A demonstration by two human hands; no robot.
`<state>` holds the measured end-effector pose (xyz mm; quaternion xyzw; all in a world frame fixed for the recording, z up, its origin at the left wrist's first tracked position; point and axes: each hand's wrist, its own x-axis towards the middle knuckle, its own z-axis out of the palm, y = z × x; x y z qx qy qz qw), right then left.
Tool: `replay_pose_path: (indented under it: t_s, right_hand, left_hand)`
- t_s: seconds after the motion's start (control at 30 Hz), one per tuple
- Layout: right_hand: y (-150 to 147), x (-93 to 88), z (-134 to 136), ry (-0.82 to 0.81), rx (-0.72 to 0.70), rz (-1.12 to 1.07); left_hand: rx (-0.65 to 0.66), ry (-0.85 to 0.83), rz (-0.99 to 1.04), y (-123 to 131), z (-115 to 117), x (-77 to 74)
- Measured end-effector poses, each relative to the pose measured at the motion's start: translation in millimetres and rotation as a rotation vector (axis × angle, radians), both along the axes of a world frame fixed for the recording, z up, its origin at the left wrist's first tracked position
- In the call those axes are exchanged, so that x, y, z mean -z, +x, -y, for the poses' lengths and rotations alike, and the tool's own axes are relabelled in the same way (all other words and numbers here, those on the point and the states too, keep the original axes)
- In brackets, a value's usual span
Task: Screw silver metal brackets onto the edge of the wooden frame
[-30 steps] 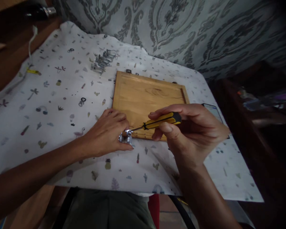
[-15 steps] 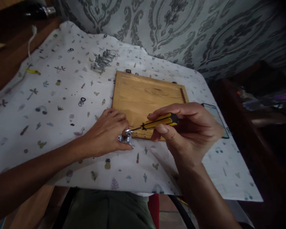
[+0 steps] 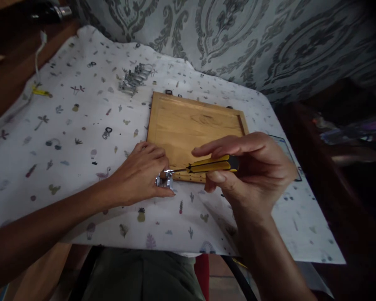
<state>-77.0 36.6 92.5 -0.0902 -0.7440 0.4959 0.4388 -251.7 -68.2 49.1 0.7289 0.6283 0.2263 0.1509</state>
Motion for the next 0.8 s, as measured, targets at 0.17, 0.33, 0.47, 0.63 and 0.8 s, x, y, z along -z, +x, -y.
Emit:
replay_pose_path:
  t_s: [0.17, 0.33, 0.47, 0.63, 0.8]
  right_hand:
    - [5.5, -1.4, 2.2, -0.064, -0.057, 0.040]
    - [7.3, -5.4, 7.0, -0.106, 0.052, -0.025]
    - [4.6, -4.3, 7.9, -0.099, 0.052, -0.008]
    - [3.9, -1.1, 6.5, -0.086, 0.030, 0.012]
    - [5.3, 1.1, 6.2, -0.116, -0.017, -0.008]
  left_hand:
    - [-0.002, 0.011, -0.004, -0.6, 0.5, 0.4]
    - [0.009, 0.002, -0.019, -0.8, 0.5, -0.8]
    - [0.000, -0.008, -0.027, -0.3, 0.0, -0.6]
    - [0.006, 0.013, -0.026, -1.1, 0.2, 0.9]
    - [0.007, -0.001, -0.028, -1.1, 0.2, 0.8]
